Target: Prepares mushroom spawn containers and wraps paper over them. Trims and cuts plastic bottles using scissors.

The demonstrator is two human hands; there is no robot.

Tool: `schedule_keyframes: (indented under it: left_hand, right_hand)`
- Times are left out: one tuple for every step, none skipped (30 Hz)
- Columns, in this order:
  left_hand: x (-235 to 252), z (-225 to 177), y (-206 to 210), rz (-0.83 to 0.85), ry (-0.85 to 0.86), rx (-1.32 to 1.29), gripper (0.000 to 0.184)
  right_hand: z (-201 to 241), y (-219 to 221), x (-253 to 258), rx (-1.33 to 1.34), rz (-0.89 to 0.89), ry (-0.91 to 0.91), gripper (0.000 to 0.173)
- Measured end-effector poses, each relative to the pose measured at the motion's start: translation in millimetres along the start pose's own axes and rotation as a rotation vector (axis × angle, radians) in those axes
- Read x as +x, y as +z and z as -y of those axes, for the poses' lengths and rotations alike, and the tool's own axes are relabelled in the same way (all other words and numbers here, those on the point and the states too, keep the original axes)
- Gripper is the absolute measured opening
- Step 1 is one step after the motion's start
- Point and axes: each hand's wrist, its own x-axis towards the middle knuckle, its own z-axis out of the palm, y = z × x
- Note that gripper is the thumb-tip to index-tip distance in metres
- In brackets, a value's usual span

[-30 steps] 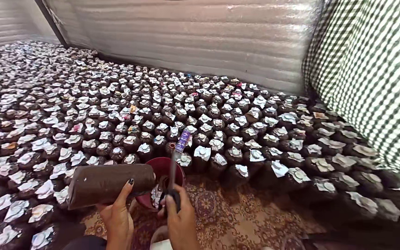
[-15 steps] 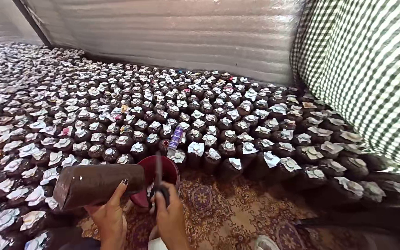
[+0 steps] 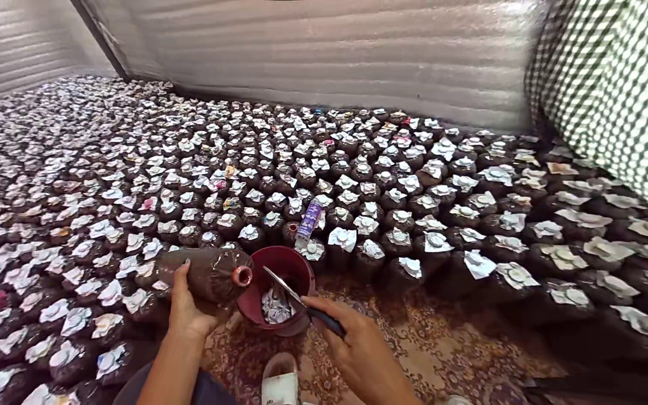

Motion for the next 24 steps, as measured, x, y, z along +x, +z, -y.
schedule_keyframes:
  left_hand:
    - [2.5,-8.7,2.7,0.006,-0.062,0.019,0.071]
    - [6.6,-15.7,4.8,0.03,-0.108,0.038,0.074]
    - [11.4,-20.9,6.8,0.062,-0.137,0.06,0.074]
    - [15.2,-24.5,9.6,0.098,-0.152,0.079,0.074]
    - [18.6,-26.6,12.5,0.122,-0.153,0.09,0.074]
    - [21.6,-27.5,15.1,0.131,-0.15,0.085,0.075]
    - [24.4,-26.9,17.8,0.129,-0.147,0.075,0.075]
    - [27.1,-25.0,19.5,0.121,-0.149,0.065,0.075]
    - [28.9,-22.8,20.3,0.109,-0.157,0.054,0.075]
    - [30.3,-20.5,20.6,0.1,-0.164,0.044,0.075]
    - [30.8,-18.7,20.5,0.098,-0.171,0.035,0.076]
    - [31.1,-18.0,20.9,0.102,-0.176,0.032,0.075]
    - [31.5,-18.2,21.6,0.102,-0.176,0.032,0.075]
    - [31.6,-18.9,22.1,0.097,-0.174,0.033,0.075]
    - [31.1,-19.7,22.7,0.084,-0.169,0.032,0.075]
    - [31.6,-20.5,22.6,0.075,-0.163,0.028,0.076]
    - [32.7,-21.3,22.2,0.067,-0.15,0.024,0.076]
    - [34.5,-22.3,21.4,0.065,-0.135,0.028,0.077]
    - [36.1,-23.4,20.3,0.062,-0.118,0.036,0.078]
    - [37.1,-24.4,19.3,0.058,-0.103,0.045,0.079]
    - [37.3,-25.4,18.9,0.058,-0.086,0.058,0.079]
    - [37.8,-26.3,19.0,0.059,-0.069,0.075,0.077]
    - [39.1,-27.0,19.0,0.061,-0.054,0.091,0.076]
    - [41.8,-27.9,18.6,0.065,-0.043,0.105,0.074]
  right_hand:
    - [1.1,-3.3,-1.7,-0.056,-0.027,-0.052,0.037]
    - [3.7,-5.0,-3.1,-0.094,-0.061,-0.099,0.041]
    - [7.2,-5.7,-3.7,-0.127,-0.098,-0.138,0.045]
    - [11.8,-6.0,-3.2,-0.158,-0.138,-0.171,0.047]
    - [17.0,-5.6,-1.4,-0.194,-0.184,-0.205,0.049]
    - [22.3,-5.3,1.4,-0.238,-0.231,-0.239,0.051]
    - [27.4,-5.3,4.7,-0.28,-0.269,-0.269,0.054]
    - [31.9,-5.4,7.5,-0.318,-0.298,-0.293,0.055]
    - [35.9,-4.9,9.9,-0.349,-0.323,-0.311,0.056]
    - [39.4,-4.3,12.1,-0.373,-0.346,-0.326,0.055]
    - [42.6,-3.5,14.2,-0.395,-0.365,-0.337,0.053]
    - [45.6,-2.8,16.9,-0.417,-0.378,-0.345,0.051]
    - [48.3,-1.7,20.2,-0.439,-0.387,-0.353,0.05]
    - [50.7,-0.3,23.2,-0.459,-0.389,-0.357,0.05]
    - [52.9,1.3,25.8,-0.477,-0.384,-0.357,0.049]
    - [54.2,3.5,28.6,-0.497,-0.382,-0.36,0.05]
    - [55.0,5.7,31.7,-0.509,-0.382,-0.366,0.05]
    - [55.5,8.4,35.2,-0.519,-0.385,-0.373,0.05]
    - [55.7,11.2,38.4,-0.527,-0.386,-0.376,0.05]
    - [55.5,14.1,41.2,-0.536,-0.386,-0.377,0.05]
    - [55.1,17.3,43.4,-0.543,-0.383,-0.375,0.049]
    - [54.8,20.2,44.7,-0.552,-0.374,-0.369,0.048]
    - [54.0,23.1,45.3,-0.555,-0.372,-0.365,0.047]
    - [52.6,26.6,45.9,-0.553,-0.386,-0.37,0.047]
